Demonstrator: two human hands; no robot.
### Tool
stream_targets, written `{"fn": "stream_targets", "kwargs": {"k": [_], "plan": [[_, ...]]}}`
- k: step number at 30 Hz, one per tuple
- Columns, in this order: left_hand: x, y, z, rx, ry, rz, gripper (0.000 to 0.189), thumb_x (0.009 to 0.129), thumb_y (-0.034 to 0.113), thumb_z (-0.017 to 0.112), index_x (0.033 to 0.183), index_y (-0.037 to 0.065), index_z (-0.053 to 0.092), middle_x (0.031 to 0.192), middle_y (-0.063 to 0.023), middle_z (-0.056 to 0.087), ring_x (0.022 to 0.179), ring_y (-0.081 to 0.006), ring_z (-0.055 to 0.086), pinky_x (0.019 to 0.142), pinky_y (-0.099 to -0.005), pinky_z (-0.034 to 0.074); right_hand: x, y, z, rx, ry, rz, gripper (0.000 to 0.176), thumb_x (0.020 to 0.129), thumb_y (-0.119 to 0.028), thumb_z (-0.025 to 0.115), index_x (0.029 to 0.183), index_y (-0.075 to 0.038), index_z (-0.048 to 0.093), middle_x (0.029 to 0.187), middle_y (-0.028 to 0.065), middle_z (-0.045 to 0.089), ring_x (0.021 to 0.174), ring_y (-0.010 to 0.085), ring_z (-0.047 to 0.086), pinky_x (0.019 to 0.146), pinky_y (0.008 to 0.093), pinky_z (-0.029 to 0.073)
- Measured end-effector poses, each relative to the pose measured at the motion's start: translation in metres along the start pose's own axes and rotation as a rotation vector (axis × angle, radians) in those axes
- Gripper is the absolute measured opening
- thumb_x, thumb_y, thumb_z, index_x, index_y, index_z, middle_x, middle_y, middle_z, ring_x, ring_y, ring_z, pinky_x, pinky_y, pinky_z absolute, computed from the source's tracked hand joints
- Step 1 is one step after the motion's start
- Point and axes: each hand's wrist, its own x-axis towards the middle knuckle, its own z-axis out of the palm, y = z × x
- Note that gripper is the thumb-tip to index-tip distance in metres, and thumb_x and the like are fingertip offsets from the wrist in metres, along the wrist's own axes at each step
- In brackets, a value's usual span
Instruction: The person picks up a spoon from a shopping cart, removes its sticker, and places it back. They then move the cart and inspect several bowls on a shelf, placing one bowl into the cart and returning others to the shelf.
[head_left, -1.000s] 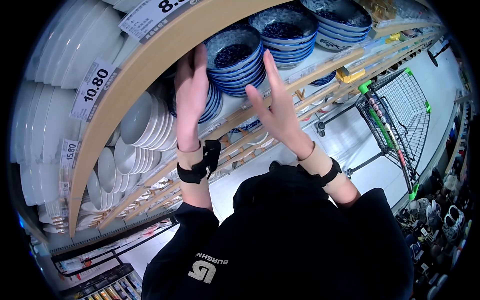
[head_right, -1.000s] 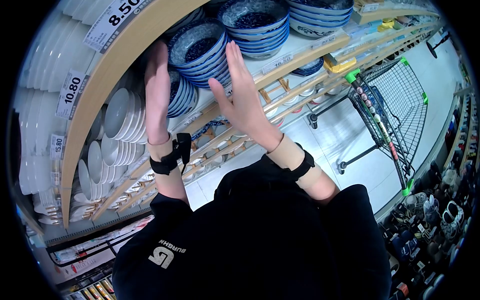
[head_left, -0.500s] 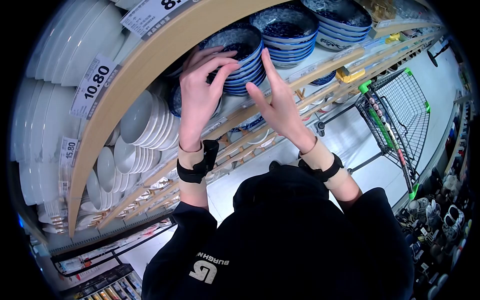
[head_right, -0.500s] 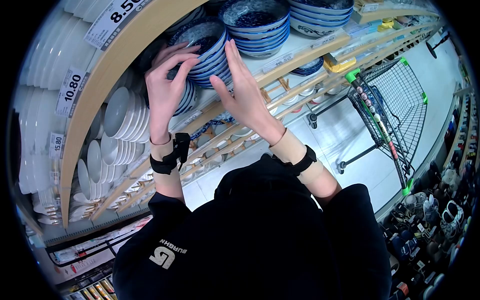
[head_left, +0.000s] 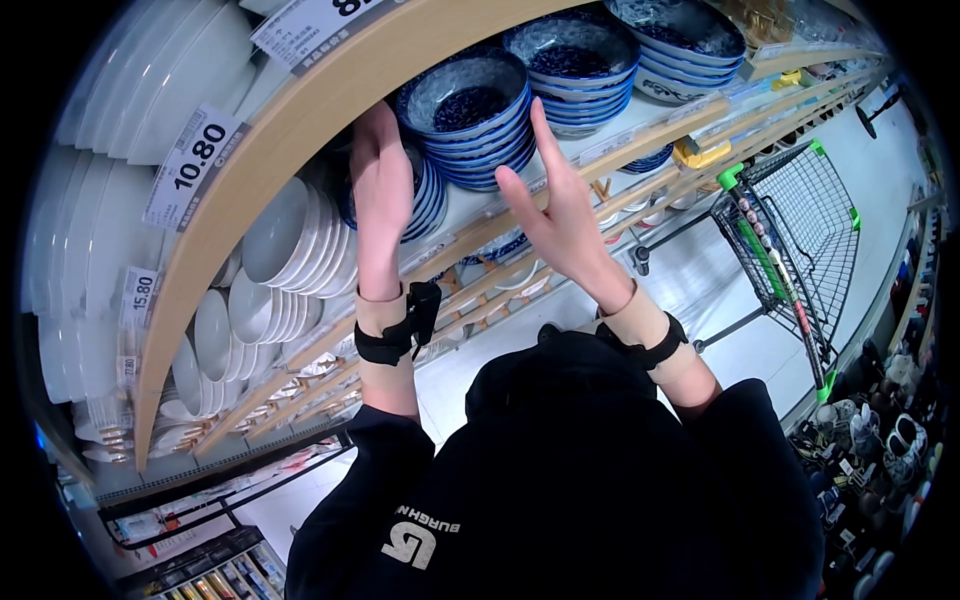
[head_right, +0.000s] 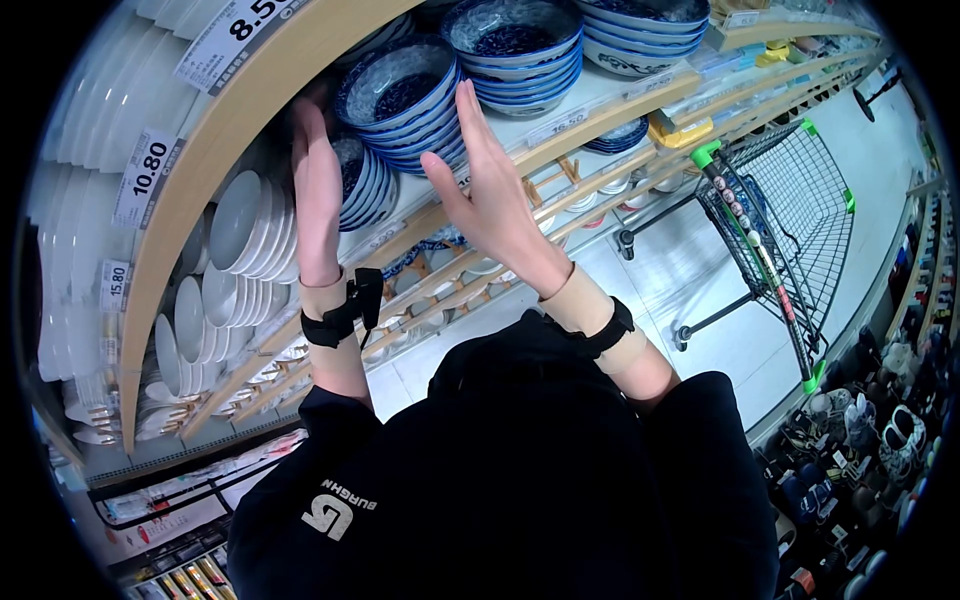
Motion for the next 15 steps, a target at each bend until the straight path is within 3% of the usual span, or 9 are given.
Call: {"fn": "stream_targets", "kwargs": {"k": [1,7,15], "plan": [[0.0,0.001,0.0,0.001,-0.064,-0.055,0.072,0.106,0.058,0.026,0.147,0.0,0.041,0.149,-0.0263,0.045,0.138,-0.0426,0.04,0.111,-0.0365,0.031,0.0,-0.002,0.0,0.009,-0.008,0.015,0.077,0.098,-0.02,0.062,0.151,0.014,0.019,0.155,0.0378,0.026,0.147,0.0455,0.027,0.12,0.0435,0.025],[0.003,0.006,0.001,0.049,-0.105,-0.187,0.075,0.105,0.059,0.029,0.146,-0.002,0.043,0.149,-0.0278,0.045,0.14,-0.043,0.038,0.113,-0.0356,0.03,0.002,-0.006,0.002,0.002,-0.019,0.052,0.074,0.098,-0.019,0.061,0.15,0.015,0.021,0.154,0.0383,0.027,0.146,0.0455,0.028,0.12,0.0434,0.026],[0.001,0.006,-0.002,0.036,-0.099,-0.177,0.074,0.104,0.059,0.03,0.143,-0.002,0.046,0.147,-0.0283,0.047,0.139,-0.0435,0.04,0.113,-0.0369,0.031,0.005,0.0,-0.004,-0.023,-0.008,0.03,0.07,0.099,-0.015,0.059,0.152,0.011,0.022,0.154,0.0361,0.03,0.145,0.0428,0.033,0.117,0.0418,0.031]]}}
